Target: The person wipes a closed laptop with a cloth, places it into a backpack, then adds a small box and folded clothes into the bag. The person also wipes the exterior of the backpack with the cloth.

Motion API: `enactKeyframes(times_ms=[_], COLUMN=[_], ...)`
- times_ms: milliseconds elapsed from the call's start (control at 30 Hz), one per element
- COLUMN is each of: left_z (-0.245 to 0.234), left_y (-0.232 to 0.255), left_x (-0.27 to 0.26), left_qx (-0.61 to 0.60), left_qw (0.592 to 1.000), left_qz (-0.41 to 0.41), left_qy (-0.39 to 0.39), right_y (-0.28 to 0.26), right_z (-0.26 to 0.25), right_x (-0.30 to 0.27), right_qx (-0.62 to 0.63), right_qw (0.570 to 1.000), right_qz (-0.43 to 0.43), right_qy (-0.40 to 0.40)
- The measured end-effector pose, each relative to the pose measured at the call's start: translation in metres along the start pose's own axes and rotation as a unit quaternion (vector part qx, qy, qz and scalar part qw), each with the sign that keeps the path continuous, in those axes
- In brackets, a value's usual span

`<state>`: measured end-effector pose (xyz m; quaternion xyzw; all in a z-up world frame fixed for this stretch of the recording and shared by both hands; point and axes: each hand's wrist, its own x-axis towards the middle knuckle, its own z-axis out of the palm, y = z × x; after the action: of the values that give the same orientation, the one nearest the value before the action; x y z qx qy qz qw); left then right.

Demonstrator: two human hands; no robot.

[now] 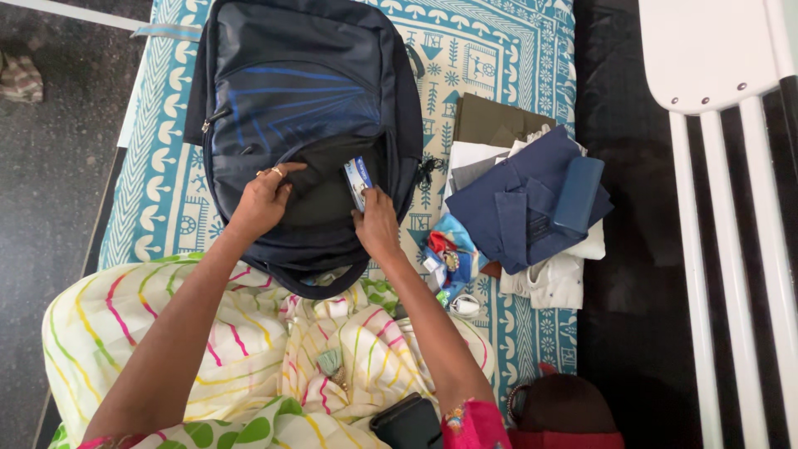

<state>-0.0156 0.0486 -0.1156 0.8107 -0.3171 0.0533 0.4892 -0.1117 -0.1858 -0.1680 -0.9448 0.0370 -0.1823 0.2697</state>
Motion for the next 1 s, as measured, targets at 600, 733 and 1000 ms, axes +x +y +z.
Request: enactKeyframes(times_ms=[600,733,1000], left_z=[0.006,0.005,-0.004], left_y=[0.0,0.008,0.011], left_x=[-0.004,-0.003,0.007], left_qx=[0.003,0.017,0.021], left_qw=[0.999,0.998,1.0], left_qz=[-0.042,-0.052,-0.001], left_qy=[0.001,-0.022,-0.016], right_y=[-0.013,-0.007,0.065], right_z=[-0.006,-0.001,-0.04], right_x=[0.003,0.013,0.017], right_qx=[0.034,0.041,0.529], right_qw=[0.997,0.998,0.78], right_qz=[-0.034,0.017,0.334], right_qy=[0.053,0.041,0.032])
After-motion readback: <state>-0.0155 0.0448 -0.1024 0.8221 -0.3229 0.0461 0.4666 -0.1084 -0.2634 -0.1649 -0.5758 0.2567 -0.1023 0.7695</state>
